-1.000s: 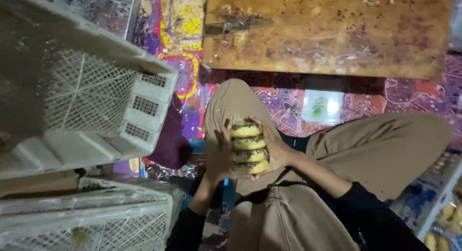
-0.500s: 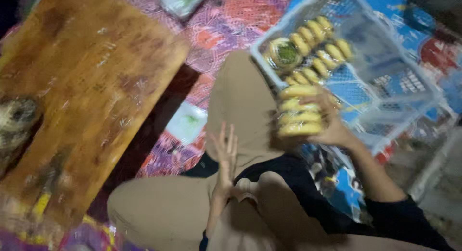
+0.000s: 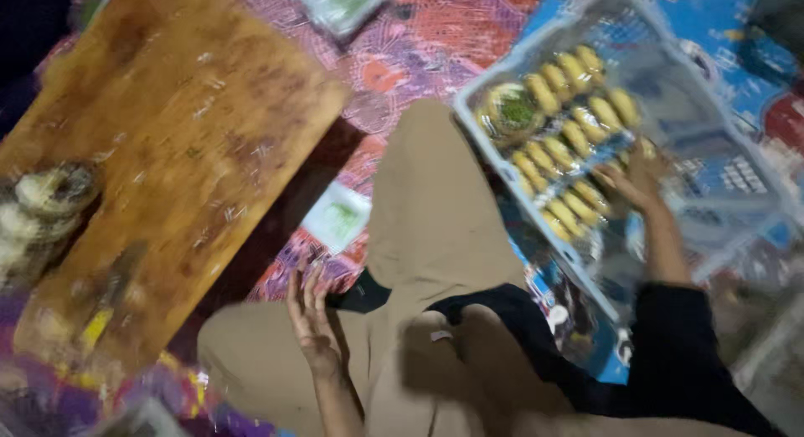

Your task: The person sits on the floor and wraps individual ring-shaped pastries in clear plastic bags. They pick up each pastry from a wooden board, place it into a bag, and then transfer the packaged item into a white plastic crate.

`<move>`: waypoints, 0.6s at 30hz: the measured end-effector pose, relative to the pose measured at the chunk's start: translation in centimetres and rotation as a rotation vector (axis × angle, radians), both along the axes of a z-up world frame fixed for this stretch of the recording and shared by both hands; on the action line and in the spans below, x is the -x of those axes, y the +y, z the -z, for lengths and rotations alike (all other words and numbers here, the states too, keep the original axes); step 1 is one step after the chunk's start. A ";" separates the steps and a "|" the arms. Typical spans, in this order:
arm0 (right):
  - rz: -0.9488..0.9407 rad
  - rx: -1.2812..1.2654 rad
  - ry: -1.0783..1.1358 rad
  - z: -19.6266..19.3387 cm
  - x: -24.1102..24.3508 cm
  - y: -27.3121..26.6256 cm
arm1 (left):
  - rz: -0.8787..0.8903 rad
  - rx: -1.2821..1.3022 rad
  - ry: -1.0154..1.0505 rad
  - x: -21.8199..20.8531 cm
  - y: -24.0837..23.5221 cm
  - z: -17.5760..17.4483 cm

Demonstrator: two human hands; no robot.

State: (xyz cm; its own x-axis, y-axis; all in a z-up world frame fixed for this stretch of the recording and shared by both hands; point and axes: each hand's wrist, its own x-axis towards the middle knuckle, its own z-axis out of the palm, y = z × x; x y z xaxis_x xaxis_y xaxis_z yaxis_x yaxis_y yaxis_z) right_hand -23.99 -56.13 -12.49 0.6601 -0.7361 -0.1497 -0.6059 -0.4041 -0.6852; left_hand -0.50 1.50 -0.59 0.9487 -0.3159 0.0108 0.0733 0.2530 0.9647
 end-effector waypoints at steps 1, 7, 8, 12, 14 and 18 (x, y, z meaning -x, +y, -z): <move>-0.064 0.018 0.363 -1.9 -0.1 -0.1 | -0.077 -0.015 -0.018 0.4 1.4 0.9; -0.365 0.134 -0.344 -7.3 -18.5 19.3 | -0.448 -0.034 0.183 2.0 8.3 7.6; -0.592 0.299 -0.053 -6.1 -23.0 24.3 | -0.451 -0.140 0.201 2.3 9.0 8.3; -1.163 0.352 -0.290 2.8 -37.9 36.9 | -0.453 -0.314 0.163 2.4 9.6 8.1; -1.217 0.485 -0.117 6.7 -42.3 38.2 | -0.492 -0.323 0.118 2.8 9.8 6.6; -1.380 0.505 0.275 9.9 -45.8 38.9 | -0.528 -0.555 0.171 2.8 9.2 4.5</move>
State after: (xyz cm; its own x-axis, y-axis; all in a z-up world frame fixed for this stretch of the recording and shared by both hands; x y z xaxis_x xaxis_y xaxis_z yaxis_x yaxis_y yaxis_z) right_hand 21.78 -17.22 -22.34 0.8553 0.4168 -0.3078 0.3570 -0.9046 -0.2331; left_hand -3.29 10.73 -5.05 0.9492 0.2607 -0.1763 0.2363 -0.2202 0.9464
